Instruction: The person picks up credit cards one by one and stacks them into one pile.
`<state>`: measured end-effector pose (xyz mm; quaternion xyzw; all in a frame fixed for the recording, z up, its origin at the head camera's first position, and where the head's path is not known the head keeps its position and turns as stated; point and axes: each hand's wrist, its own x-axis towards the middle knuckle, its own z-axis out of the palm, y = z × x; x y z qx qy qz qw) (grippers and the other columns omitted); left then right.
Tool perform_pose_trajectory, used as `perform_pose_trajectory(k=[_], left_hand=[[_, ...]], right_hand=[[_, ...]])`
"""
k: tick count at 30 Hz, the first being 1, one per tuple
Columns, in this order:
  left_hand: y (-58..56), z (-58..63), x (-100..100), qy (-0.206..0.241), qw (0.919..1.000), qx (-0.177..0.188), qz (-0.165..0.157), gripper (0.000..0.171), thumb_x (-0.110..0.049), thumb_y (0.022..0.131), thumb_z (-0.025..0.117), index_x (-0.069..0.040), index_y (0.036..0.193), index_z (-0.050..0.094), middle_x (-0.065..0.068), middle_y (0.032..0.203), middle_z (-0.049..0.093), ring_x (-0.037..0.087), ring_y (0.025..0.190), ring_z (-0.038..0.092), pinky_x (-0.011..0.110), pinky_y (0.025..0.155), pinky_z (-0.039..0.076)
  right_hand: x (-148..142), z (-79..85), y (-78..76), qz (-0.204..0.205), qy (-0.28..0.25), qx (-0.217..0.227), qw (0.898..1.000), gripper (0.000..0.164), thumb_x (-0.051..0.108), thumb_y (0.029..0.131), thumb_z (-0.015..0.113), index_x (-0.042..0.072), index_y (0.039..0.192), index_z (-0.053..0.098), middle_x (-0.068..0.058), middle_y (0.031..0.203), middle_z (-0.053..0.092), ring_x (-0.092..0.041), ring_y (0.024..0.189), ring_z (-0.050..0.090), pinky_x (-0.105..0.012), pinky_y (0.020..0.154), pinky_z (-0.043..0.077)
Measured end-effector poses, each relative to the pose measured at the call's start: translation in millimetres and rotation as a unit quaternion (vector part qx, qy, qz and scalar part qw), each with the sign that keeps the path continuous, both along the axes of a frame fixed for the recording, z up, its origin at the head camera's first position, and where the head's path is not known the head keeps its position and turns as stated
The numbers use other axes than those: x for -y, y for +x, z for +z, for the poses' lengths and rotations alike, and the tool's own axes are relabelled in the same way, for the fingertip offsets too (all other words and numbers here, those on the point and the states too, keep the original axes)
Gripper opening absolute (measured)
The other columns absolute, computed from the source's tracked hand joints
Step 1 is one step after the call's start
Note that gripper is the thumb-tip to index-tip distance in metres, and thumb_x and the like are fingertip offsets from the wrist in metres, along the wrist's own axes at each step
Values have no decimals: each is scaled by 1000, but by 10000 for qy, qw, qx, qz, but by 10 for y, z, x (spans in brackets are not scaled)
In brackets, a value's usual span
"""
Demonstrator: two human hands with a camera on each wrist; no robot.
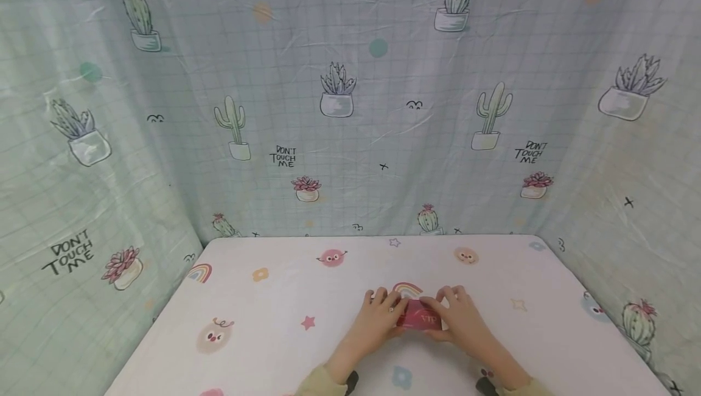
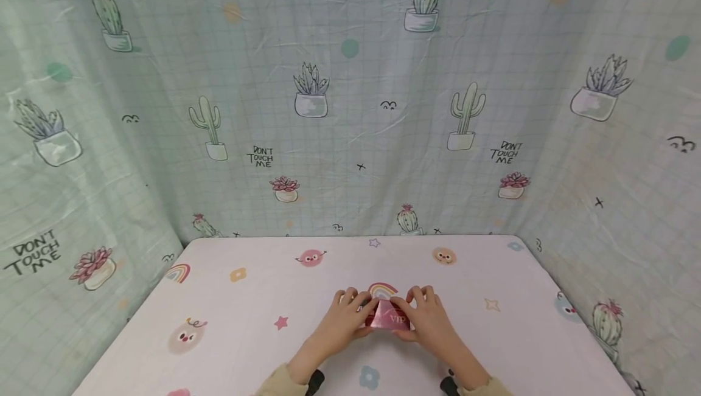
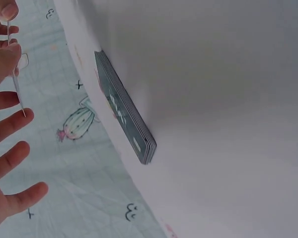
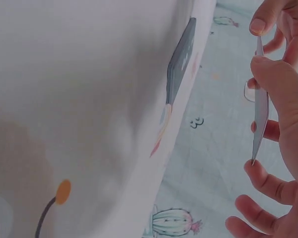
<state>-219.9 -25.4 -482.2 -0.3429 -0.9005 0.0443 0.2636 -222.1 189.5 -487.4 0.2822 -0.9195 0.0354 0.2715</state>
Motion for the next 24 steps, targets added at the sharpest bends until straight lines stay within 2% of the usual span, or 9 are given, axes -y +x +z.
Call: perform_pose_trajectory(k=[5,9,13,17,24], left_hand=[[12,9,94,126,9999,20,-23,56,-49,73,65,-21,120,53,-4,113,55,14,97,45,39,86,42],[29,33,156,214,9997,100,9,55,-45,73,67,-20,121,54,-4,114,54,15,99,45,40,86,42],[53,48,213,297,9993,213,104,55,-42,72,69,-19,120,54,-3,114,55,16,99,45,40,85,41],[53,13,267,384,9990,207,140,52,-40,73,69,-19,119,55,-3,114,55,16,99,46,40,84,41],[61,-20,336,560,9976,380,166,50,-37,75,68,-18,120,55,-3,115,55,16,99,45,38,83,39]], right_hand=[[52,-8,-41,354,-71,-350,9987,62,47,53,77,22,108,62,1,88,44,-16,82,39,-30,67,39],[81,-12,-61,625,-220,-419,9969,62,43,53,79,18,108,62,1,89,45,-16,83,40,-30,68,42],[102,-4,-60,838,-337,-287,9955,63,38,54,80,16,110,60,1,93,47,-17,87,41,-31,71,45],[113,-3,-49,896,-418,7,9951,65,35,57,80,16,114,58,1,97,47,-17,91,41,-31,73,47],[138,-24,-63,1230,-642,151,9902,61,30,59,79,16,115,58,2,100,48,-16,92,41,-31,73,46]])
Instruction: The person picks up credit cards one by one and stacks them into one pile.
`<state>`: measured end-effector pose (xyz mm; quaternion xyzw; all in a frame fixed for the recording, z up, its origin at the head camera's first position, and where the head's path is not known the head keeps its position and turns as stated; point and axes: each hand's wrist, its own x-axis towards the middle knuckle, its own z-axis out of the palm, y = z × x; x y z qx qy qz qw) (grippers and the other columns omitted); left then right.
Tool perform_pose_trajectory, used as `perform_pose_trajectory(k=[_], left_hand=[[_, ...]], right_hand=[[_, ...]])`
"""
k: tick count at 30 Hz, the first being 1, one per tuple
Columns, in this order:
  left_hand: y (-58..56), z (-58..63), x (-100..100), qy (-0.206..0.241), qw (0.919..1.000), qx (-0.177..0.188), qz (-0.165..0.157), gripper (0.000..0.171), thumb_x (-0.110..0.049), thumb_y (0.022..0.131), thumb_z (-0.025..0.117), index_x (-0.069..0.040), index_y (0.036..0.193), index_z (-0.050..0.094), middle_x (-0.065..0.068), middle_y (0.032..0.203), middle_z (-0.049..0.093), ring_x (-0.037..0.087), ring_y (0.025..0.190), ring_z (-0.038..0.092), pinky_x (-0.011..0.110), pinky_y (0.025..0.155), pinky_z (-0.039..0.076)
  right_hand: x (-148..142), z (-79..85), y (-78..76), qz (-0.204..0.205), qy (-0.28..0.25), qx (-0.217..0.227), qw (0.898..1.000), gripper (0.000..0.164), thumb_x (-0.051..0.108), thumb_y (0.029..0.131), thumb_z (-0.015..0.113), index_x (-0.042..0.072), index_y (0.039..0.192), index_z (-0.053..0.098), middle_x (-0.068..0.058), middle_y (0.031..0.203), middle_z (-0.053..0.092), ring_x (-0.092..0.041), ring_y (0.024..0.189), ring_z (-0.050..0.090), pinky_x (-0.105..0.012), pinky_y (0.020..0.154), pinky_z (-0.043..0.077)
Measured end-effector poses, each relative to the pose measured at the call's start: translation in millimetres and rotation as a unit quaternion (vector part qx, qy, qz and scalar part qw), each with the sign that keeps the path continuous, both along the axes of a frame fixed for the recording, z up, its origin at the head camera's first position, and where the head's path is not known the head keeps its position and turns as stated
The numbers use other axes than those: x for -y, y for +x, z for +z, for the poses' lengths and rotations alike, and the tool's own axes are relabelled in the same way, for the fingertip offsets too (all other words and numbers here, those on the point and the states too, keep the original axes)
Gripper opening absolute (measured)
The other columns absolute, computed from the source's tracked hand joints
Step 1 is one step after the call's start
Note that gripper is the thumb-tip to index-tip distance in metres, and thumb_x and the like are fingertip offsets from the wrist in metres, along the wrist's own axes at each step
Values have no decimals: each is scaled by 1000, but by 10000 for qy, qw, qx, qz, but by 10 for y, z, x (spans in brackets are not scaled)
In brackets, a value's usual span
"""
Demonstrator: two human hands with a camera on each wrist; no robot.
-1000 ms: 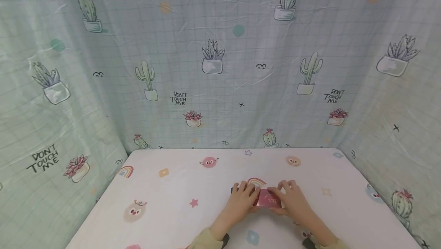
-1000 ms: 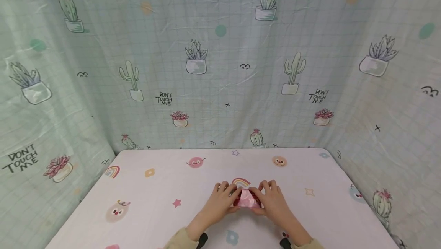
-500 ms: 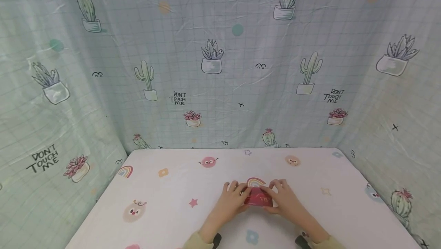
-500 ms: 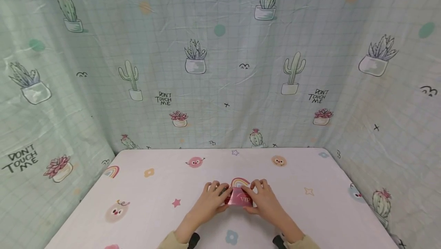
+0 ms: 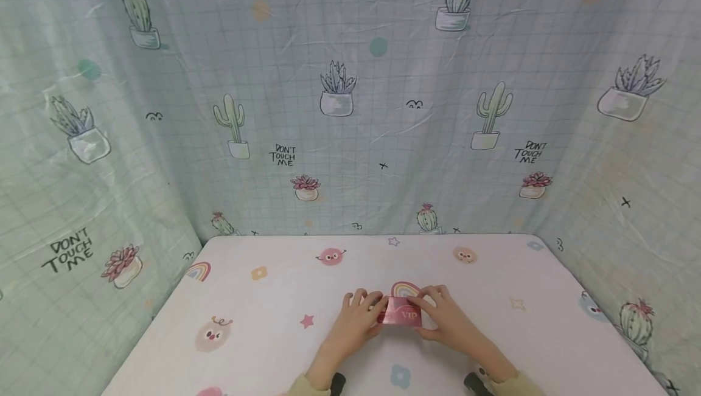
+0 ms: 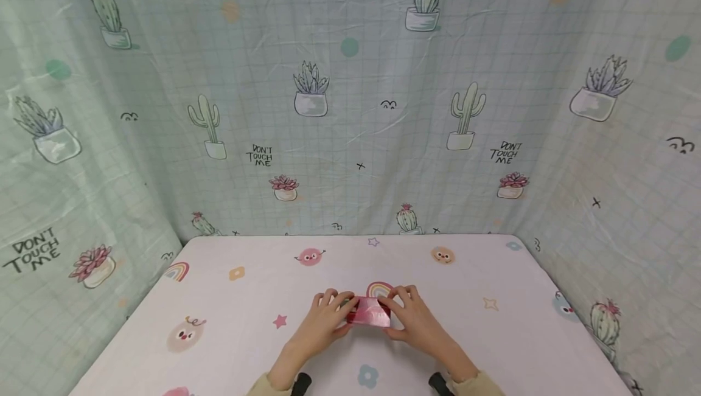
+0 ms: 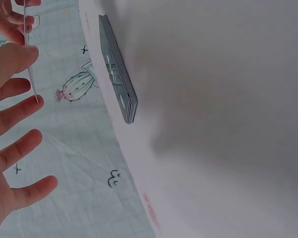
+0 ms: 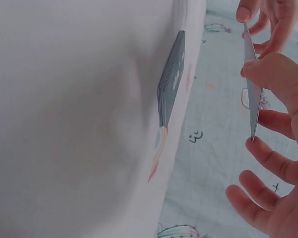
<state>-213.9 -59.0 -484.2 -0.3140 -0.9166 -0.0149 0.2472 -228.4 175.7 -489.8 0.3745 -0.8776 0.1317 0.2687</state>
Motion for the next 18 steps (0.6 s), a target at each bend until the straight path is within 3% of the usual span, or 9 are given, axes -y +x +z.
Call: perform_pose_trajectory(k=[9,18], left_hand=[[-10,8,66,-71,10000,23,8,49,-38,74,68,-19,118,56,-4,111,56,16,97,46,40,82,40],[-74,-30,169,-86,9998,166,-118,53,-39,73,69,-18,119,55,-5,110,57,14,96,45,40,82,38]], right_hand=[[29,-9,-26,293,-96,299,9991,59,24,61,77,14,116,57,3,101,47,-15,93,39,-30,74,45],[90,-27,-69,169,139,631,9978,58,30,65,76,17,117,55,4,104,48,-12,95,38,-30,76,45]])
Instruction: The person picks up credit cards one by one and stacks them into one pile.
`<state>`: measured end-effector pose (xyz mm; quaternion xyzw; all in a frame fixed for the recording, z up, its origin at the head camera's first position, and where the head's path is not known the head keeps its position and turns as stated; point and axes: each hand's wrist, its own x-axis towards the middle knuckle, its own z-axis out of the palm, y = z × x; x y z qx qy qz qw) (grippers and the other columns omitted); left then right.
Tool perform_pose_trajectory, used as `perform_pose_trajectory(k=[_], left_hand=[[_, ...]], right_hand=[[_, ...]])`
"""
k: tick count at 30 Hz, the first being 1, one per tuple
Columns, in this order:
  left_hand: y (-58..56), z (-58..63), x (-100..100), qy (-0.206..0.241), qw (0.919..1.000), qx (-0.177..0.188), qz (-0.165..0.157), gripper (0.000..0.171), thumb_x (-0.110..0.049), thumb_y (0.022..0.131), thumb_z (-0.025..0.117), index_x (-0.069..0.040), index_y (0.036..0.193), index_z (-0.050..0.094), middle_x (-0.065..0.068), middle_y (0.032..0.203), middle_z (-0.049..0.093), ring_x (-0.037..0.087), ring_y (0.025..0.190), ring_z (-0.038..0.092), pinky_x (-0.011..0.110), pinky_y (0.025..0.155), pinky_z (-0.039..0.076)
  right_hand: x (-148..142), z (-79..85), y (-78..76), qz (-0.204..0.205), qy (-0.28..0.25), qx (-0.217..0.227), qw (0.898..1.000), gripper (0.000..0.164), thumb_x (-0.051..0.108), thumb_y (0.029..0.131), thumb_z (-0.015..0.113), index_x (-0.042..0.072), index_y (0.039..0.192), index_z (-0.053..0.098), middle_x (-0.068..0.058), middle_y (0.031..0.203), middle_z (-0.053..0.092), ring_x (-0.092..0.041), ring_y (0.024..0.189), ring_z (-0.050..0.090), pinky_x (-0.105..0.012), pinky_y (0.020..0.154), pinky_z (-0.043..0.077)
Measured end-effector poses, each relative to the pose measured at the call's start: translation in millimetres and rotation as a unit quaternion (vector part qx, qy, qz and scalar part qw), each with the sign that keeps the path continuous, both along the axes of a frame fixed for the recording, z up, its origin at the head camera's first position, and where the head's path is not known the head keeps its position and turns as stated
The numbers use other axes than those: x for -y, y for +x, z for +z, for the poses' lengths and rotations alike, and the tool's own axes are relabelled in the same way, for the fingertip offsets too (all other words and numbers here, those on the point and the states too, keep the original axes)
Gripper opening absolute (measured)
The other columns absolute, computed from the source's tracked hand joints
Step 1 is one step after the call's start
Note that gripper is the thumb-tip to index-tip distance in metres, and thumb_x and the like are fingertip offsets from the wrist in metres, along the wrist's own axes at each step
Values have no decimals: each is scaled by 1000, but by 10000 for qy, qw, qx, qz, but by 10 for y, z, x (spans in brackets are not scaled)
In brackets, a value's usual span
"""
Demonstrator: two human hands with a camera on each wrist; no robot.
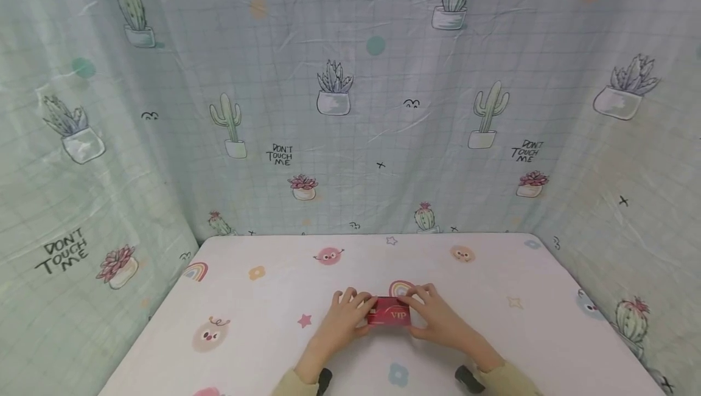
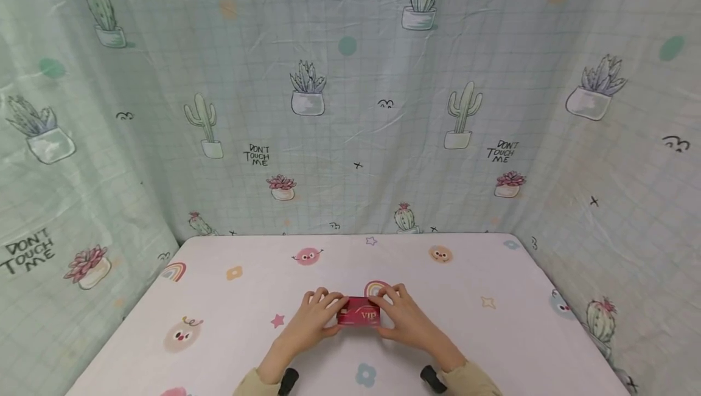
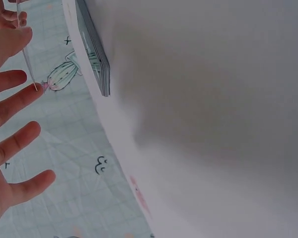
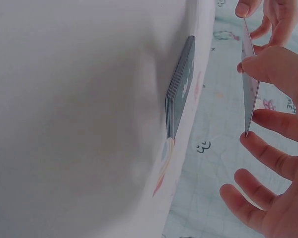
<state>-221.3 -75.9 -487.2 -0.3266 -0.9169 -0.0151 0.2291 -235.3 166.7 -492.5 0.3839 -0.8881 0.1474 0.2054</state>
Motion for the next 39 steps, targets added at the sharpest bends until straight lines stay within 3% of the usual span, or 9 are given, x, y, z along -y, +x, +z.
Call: perform_pose_trajectory(k=[15,24,33,39], left_hand=[[-146,-56,88,-125,9998,135,-87,54,-40,71,70,-18,118,55,-5,105,58,14,94,44,39,81,38],[-228,-80,77,-409,9986,330,-43,53,-41,73,68,-20,119,54,-5,105,58,14,96,44,40,82,39],[-301,-102,55,-668,9977,103,-68,50,-45,74,66,-21,117,56,-6,103,59,14,93,45,39,80,41],[-335,-136,43,-782,9966,270,-7,50,-45,74,66,-21,117,56,-6,106,59,14,95,46,42,83,42]], right_hand=[[145,-3,-66,-131,425,156,9989,56,31,67,73,12,116,56,2,102,49,-13,91,39,-29,73,43],[180,-63,-130,-402,736,264,9961,55,36,69,71,15,117,55,3,103,49,-14,94,38,-31,76,43],[193,-82,-188,-627,911,776,9908,55,36,72,66,17,121,52,3,106,47,-15,96,37,-33,78,41],[200,-100,-215,-704,991,782,9895,55,36,71,67,16,121,53,2,105,48,-15,95,38,-33,77,41]])
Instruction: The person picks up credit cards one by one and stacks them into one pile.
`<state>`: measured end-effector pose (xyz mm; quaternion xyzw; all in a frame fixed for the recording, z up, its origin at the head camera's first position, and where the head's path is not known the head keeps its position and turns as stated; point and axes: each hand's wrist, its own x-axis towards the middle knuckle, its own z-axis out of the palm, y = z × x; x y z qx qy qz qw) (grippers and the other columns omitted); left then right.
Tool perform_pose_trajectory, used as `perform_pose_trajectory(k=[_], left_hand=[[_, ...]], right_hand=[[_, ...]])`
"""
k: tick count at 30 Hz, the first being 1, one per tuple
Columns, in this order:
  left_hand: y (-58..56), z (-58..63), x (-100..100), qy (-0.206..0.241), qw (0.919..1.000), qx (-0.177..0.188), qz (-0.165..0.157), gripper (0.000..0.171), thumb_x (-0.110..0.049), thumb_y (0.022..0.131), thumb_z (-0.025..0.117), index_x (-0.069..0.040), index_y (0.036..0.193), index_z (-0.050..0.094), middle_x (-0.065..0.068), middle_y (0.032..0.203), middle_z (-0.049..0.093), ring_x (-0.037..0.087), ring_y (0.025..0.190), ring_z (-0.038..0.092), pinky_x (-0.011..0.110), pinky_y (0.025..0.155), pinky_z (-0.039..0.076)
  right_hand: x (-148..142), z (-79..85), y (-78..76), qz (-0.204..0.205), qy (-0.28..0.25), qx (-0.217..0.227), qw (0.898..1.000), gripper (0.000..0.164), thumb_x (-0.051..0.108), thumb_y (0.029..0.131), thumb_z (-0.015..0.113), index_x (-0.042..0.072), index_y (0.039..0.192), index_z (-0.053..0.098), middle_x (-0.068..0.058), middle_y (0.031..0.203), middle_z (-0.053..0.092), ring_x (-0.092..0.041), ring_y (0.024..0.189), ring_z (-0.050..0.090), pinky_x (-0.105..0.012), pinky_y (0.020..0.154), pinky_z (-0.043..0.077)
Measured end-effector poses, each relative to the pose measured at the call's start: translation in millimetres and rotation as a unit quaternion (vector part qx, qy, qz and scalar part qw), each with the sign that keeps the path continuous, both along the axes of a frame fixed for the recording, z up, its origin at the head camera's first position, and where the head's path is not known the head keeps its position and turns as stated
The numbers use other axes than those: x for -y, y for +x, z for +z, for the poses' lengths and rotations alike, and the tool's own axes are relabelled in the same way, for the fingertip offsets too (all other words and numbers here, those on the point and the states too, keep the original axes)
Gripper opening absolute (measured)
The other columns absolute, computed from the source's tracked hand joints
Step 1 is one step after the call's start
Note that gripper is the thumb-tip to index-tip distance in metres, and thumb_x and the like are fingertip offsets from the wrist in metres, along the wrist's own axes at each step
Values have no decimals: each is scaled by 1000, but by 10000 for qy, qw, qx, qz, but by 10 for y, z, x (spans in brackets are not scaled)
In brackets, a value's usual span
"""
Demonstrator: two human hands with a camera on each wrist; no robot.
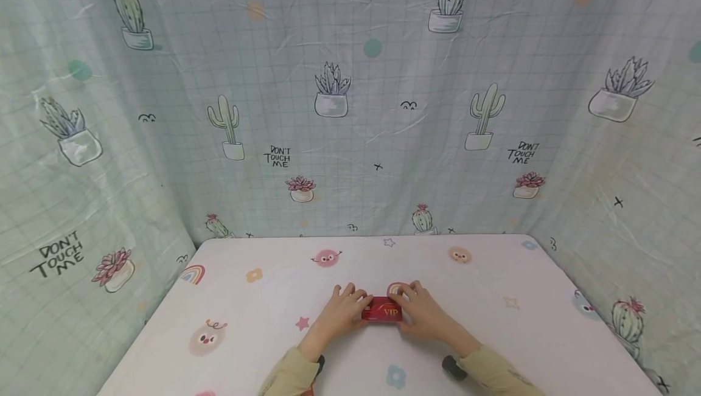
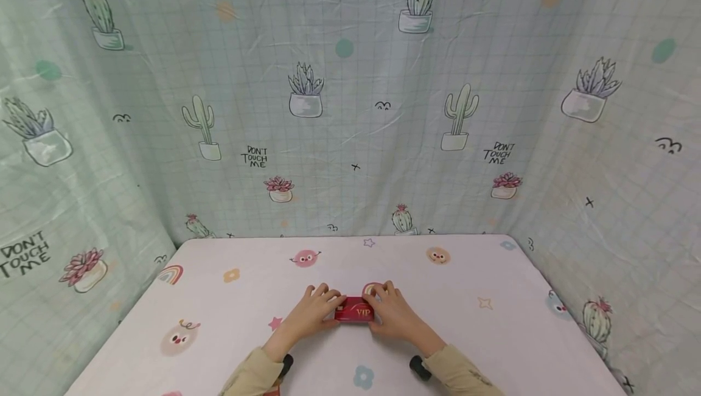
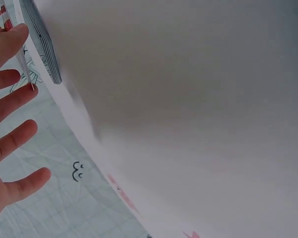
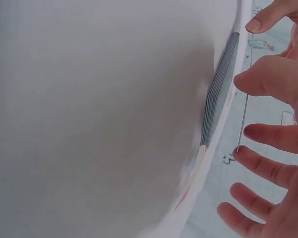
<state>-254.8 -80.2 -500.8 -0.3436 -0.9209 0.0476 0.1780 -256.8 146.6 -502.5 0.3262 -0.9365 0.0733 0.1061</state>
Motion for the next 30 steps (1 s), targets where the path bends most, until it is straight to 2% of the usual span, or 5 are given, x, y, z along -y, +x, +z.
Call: perform_pose_trajectory(k=[17,30], left_hand=[[-24,-30,-19,-44,9996,222,162,50,-42,73,68,-20,117,56,-4,107,61,15,96,48,45,85,43],[-47,-54,-46,-172,9996,161,159,47,-40,73,69,-21,115,57,-5,105,61,15,96,47,45,85,44]], right_hand=[[36,-13,-23,-71,52,317,9995,52,33,73,67,13,120,53,0,106,46,-15,95,35,-34,78,40],[39,-45,-59,-56,120,344,9993,53,31,72,68,12,120,53,-1,105,47,-15,93,36,-34,76,40]])
